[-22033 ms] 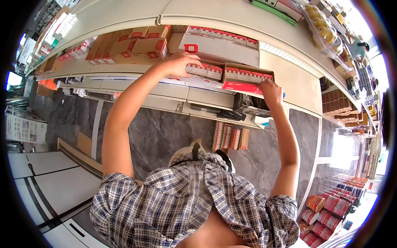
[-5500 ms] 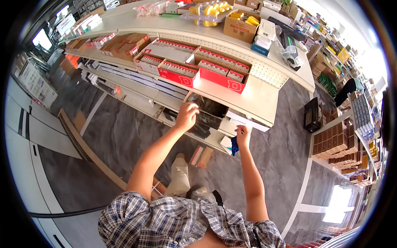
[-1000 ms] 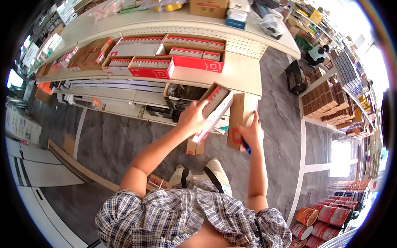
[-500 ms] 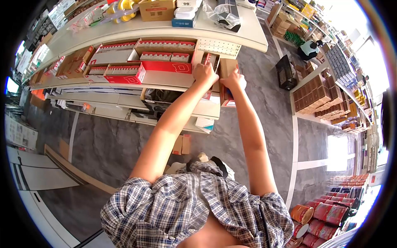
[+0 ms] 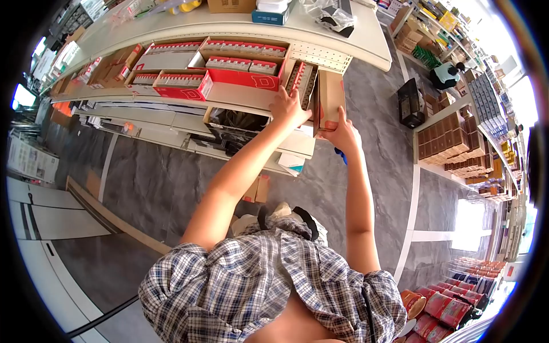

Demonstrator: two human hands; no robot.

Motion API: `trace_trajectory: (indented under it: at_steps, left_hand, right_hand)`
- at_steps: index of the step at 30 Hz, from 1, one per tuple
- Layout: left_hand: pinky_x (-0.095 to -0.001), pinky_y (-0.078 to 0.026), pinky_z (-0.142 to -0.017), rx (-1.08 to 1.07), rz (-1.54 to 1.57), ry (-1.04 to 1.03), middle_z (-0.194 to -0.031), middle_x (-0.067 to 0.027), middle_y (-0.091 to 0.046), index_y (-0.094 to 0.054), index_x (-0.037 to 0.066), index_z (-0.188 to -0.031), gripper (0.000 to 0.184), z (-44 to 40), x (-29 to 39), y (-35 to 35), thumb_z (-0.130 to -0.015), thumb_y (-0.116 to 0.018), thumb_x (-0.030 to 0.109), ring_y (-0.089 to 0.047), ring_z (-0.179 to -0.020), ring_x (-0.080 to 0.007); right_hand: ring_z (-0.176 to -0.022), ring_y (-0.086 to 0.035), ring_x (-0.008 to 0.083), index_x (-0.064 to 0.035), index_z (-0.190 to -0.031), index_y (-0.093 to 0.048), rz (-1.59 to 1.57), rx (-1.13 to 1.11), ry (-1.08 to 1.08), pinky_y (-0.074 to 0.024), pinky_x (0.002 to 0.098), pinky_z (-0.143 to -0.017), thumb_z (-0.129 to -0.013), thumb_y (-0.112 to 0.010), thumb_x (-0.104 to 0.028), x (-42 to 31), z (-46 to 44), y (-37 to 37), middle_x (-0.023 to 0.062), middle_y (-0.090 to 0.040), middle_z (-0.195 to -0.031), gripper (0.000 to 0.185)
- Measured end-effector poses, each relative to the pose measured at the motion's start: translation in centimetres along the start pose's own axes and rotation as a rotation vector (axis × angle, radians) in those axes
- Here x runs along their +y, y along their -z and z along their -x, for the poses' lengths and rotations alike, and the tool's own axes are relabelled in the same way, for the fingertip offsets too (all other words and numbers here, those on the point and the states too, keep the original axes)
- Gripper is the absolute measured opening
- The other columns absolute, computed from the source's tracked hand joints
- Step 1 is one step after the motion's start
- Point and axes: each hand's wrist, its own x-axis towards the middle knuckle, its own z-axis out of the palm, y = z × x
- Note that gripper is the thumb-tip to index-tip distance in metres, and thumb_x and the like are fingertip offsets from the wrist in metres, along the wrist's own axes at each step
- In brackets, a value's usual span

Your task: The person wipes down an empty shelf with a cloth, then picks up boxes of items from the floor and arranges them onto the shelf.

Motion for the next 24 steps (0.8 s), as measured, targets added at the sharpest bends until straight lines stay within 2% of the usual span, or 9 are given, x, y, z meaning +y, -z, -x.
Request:
trace_trajectory:
  at_steps: [2,4,8,12,15,19,20,24]
  left_hand:
    - [-0.0501,-0.039,-0.094,-0.011,-0.019,0.021,-0.140,-0.0250,-0.025,-0.026,0.012,-0.140,0.088,-0.3,0.6,0.4,-0.069,-0.067,0.044,-0.038,-0.121,-0.0388]
    - [-0.0479,-0.042,-0.091,-0.021,0.085,0.045,-0.129,-0.0216,-0.036,-0.026,0.015,-0.140,0.088,-0.8,0.7,0.5,-0.067,-0.070,0.036,-0.042,-0.117,-0.0366]
    - [-0.0452,-0.046,-0.088,0.004,0.098,0.049,-0.121,-0.0180,-0.042,-0.029,0.023,-0.138,0.086,-0.6,-0.9,1.4,-0.063,-0.072,0.030,-0.046,-0.112,-0.0341]
    - [-0.0408,-0.049,-0.081,0.073,0.132,-0.167,-0.102,-0.0153,-0.058,-0.040,0.019,-0.131,0.078,1.4,-5.0,4.2,-0.061,-0.072,0.027,-0.059,-0.094,-0.0315]
    - [-0.0393,-0.048,-0.082,0.069,0.153,-0.371,-0.109,-0.0138,-0.057,-0.041,0.018,-0.131,0.075,2.9,-9.1,5.1,-0.063,-0.071,0.029,-0.058,-0.097,-0.0303]
    - [-0.0378,-0.047,-0.087,0.006,-0.015,-0.620,-0.121,-0.0090,-0.051,-0.036,0.023,-0.135,0.081,1.0,-14.1,7.5,-0.063,-0.073,0.026,-0.054,-0.106,-0.0275]
    - [-0.0378,-0.047,-0.090,-0.151,-0.017,-0.589,-0.126,-0.0078,-0.048,-0.037,0.025,-0.134,0.083,0.1,-14.6,8.8,-0.061,-0.075,0.027,-0.052,-0.111,-0.0266]
    - [-0.0431,-0.042,-0.095,-0.176,-0.207,-0.739,-0.128,-0.0063,-0.045,-0.034,0.025,-0.135,0.082,-4.1,-17.6,11.0,-0.065,-0.076,0.023,-0.049,-0.114,-0.0285]
  right_hand:
    - [-0.095,-0.060,0.0343,-0.0098,-0.139,-0.027,0.002,0.038,-0.021,-0.0498,0.0400,-0.079,-0.059,-0.076,-0.045,-1.3,0.3,-0.6,0.0191,-0.058,-0.110,0.100]
    - [-0.094,-0.061,0.0342,-0.0097,-0.139,-0.028,0.004,0.076,-0.045,-0.0502,0.0394,-0.078,-0.058,-0.077,-0.045,-1.6,0.7,-1.0,0.0186,-0.057,-0.109,0.101]
    - [-0.095,-0.060,0.0335,-0.0113,-0.136,-0.034,-0.085,0.132,-0.041,-0.0506,0.0396,-0.077,-0.055,-0.077,-0.052,-2.1,1.0,-1.2,0.0179,-0.055,-0.114,0.100]
    - [-0.097,-0.060,0.0337,-0.0108,-0.136,-0.034,-0.037,0.152,-0.006,-0.0504,0.0402,-0.079,-0.056,-0.076,-0.053,-2.2,0.9,-1.0,0.0191,-0.053,-0.117,0.100]
    - [-0.097,-0.060,0.0341,-0.0112,-0.136,-0.034,-0.037,0.150,-0.001,-0.0505,0.0401,-0.079,-0.056,-0.076,-0.053,-1.9,0.5,-1.4,0.0193,-0.053,-0.118,0.100]
    - [-0.095,-0.060,0.0338,-0.0126,-0.136,-0.035,-0.023,0.154,-0.036,-0.0507,0.0399,-0.078,-0.056,-0.076,-0.054,-2.9,0.6,-1.5,0.0185,-0.054,-0.114,0.099]
    - [-0.094,-0.060,0.0340,-0.0130,-0.136,-0.036,-0.030,0.157,-0.048,-0.0506,0.0402,-0.078,-0.057,-0.076,-0.054,-3.3,0.5,-1.5,0.0180,-0.055,-0.112,0.097]
    - [-0.094,-0.060,0.0346,-0.0126,-0.134,-0.039,-0.062,0.233,-0.048,-0.0504,0.0406,-0.078,-0.057,-0.077,-0.052,-4.4,0.2,-2.6,0.0191,-0.055,-0.110,0.095]
